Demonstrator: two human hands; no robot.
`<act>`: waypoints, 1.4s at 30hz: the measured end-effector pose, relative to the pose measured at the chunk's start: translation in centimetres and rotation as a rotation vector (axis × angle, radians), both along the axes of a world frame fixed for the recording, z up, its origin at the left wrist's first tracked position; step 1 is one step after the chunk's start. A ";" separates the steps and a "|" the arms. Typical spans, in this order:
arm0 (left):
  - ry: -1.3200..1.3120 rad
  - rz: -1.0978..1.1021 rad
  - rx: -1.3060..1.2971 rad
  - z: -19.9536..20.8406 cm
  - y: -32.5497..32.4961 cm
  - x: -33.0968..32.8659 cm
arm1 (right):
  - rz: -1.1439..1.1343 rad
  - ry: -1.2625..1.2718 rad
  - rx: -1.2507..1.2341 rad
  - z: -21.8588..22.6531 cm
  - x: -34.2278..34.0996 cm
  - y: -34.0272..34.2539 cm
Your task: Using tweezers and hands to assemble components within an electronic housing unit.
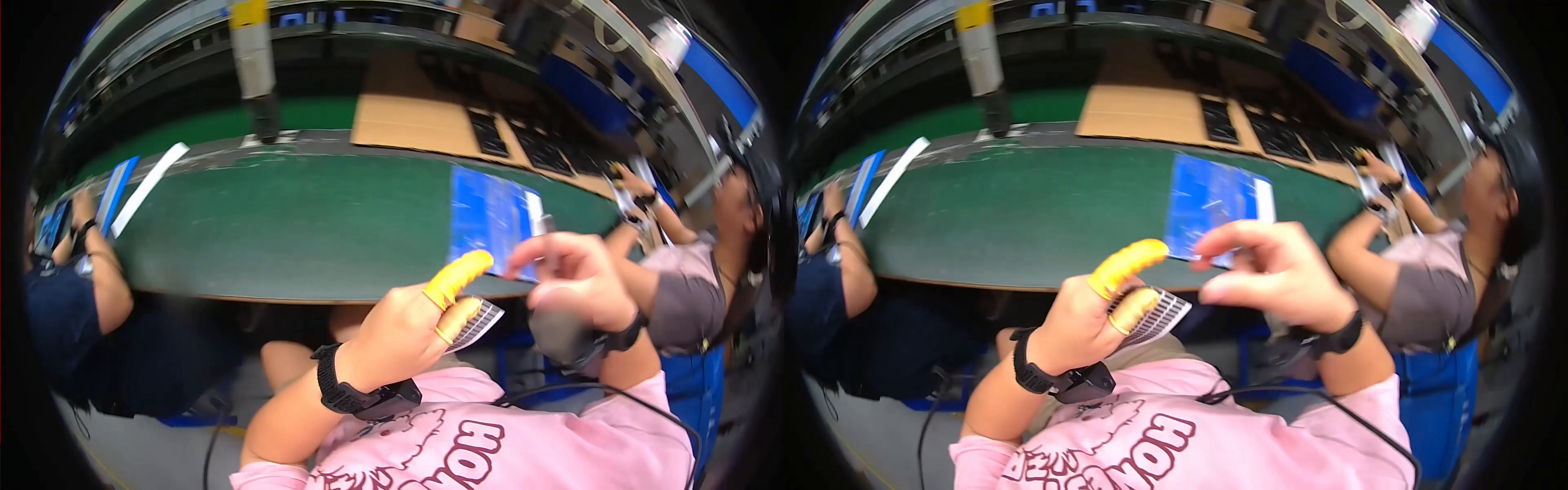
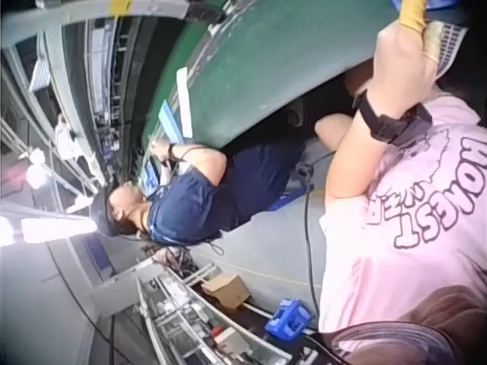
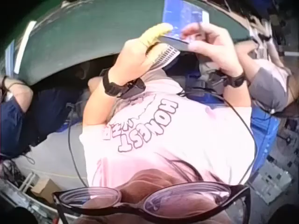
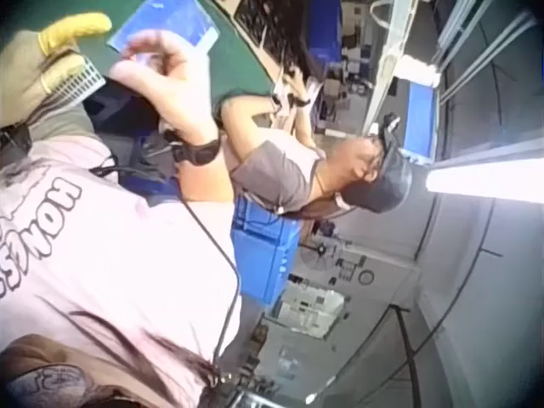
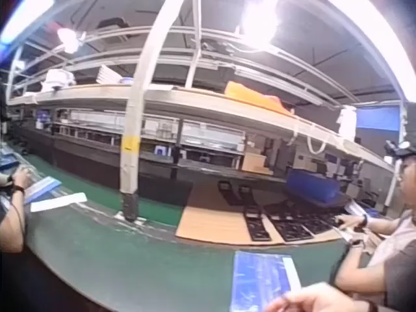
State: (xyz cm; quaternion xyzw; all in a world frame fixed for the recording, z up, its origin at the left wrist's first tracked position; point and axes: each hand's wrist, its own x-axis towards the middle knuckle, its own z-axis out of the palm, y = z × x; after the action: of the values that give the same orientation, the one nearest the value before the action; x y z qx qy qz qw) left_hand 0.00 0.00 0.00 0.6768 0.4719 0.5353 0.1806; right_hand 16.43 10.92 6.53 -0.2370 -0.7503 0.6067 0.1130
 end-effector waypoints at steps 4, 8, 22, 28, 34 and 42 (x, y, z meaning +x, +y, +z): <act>-0.252 0.105 0.066 1.1 6.5 8.8 | -0.195 0.191 0.091 -2.0 6.2 3.0; -0.676 -0.083 -0.317 -2.0 10.5 11.5 | -0.506 0.255 -0.018 -3.6 9.4 7.1; -0.876 -0.118 -0.782 -8.8 13.5 12.6 | -0.508 -0.208 0.567 -10.7 4.6 24.8; -0.897 -0.122 -0.839 -8.8 13.1 11.4 | -0.506 -0.257 0.595 -11.9 3.0 25.6; -0.796 -0.148 -0.876 -8.5 13.4 10.7 | -0.521 -0.302 0.583 -12.5 2.7 25.7; -0.172 -0.296 -0.900 -7.5 12.8 10.0 | -0.609 -0.305 0.817 -11.8 3.0 25.8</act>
State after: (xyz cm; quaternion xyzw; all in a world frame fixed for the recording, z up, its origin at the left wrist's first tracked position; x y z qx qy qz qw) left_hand 9.97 12.81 -7.46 0.5445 0.5389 0.3004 0.5682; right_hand 19.41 36.73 -5.30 -0.4664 -0.8306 0.1634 0.2567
